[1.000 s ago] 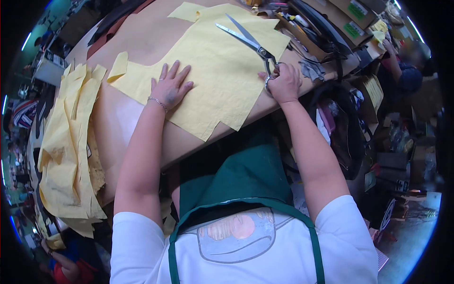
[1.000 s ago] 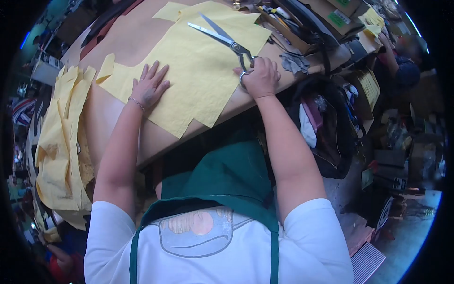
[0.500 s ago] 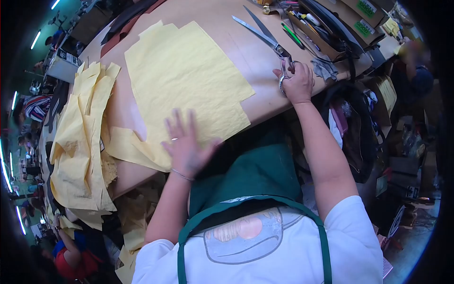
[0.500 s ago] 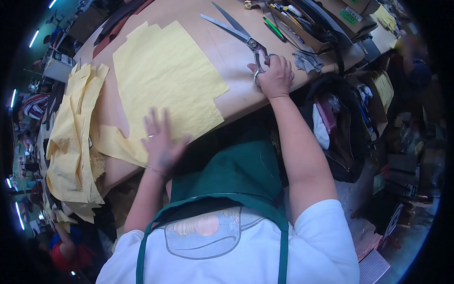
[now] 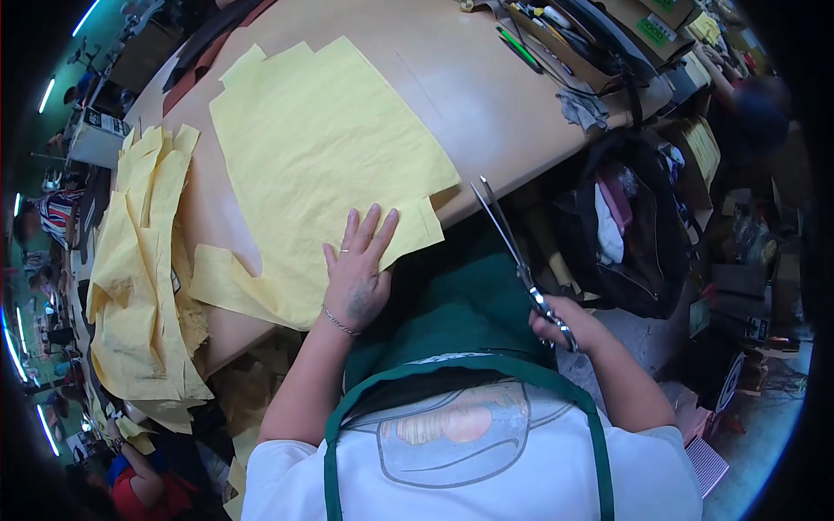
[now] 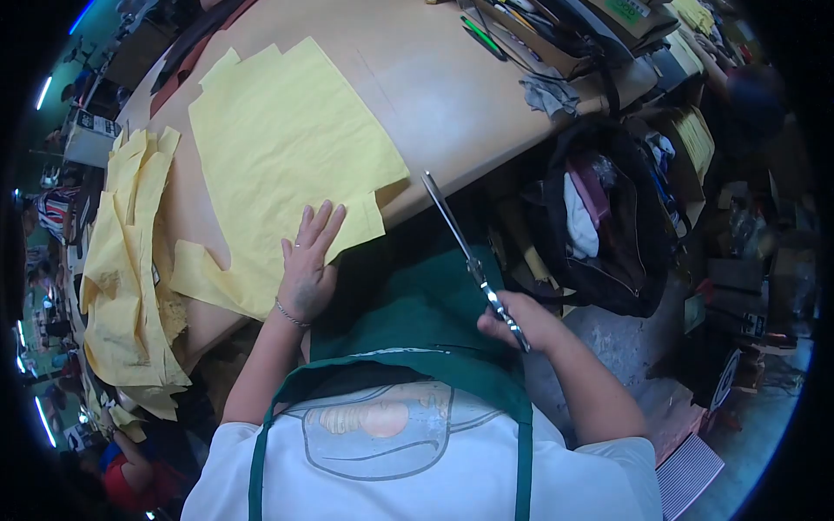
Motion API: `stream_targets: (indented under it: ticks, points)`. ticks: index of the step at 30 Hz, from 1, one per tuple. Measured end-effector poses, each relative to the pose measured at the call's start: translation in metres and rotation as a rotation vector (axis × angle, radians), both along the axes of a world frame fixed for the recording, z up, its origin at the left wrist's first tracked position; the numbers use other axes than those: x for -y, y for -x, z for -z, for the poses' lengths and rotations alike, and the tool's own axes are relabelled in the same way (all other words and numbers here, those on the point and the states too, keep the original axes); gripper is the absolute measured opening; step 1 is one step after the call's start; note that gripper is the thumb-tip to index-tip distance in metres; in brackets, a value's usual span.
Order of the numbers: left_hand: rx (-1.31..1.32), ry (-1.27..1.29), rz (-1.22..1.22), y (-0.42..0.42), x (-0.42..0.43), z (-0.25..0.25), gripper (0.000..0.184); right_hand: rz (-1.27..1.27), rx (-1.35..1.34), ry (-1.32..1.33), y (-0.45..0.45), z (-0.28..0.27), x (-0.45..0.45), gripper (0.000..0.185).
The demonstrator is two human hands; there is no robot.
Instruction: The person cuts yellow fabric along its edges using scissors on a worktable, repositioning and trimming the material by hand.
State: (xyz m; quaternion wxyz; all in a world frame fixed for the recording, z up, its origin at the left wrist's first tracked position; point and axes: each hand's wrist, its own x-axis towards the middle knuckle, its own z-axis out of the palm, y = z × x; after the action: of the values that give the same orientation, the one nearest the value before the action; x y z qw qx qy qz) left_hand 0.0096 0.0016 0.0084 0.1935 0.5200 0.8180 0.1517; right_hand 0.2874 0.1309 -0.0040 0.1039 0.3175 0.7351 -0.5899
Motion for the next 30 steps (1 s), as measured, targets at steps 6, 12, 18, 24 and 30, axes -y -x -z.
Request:
stream_targets:
  ticks: [6, 12, 18, 24, 30]
  points:
    - [-0.033, 0.018, 0.023, -0.007, 0.002, 0.000, 0.074, 0.043, -0.059, 0.277, 0.015, -0.005, 0.003, 0.051]
    - [-0.191, 0.078, 0.103, -0.017, 0.011, 0.006, 0.077, 0.056, 0.009, 0.154, 0.056, -0.002, -0.006, 0.067]
    - [-0.223, 0.068, 0.111, -0.017, 0.018, 0.012, 0.078, 0.093, 0.014, 0.191, 0.062, -0.007, -0.006, 0.074]
    - [-0.203, 0.071, 0.100, -0.018, 0.018, 0.011, 0.079, 0.101, 0.031, 0.186, 0.055, 0.001, -0.006, 0.066]
    - [-0.251, 0.093, 0.116, -0.018, 0.018, 0.012, 0.075, 0.190, 0.055, 0.131, 0.050, 0.000, 0.003, 0.065]
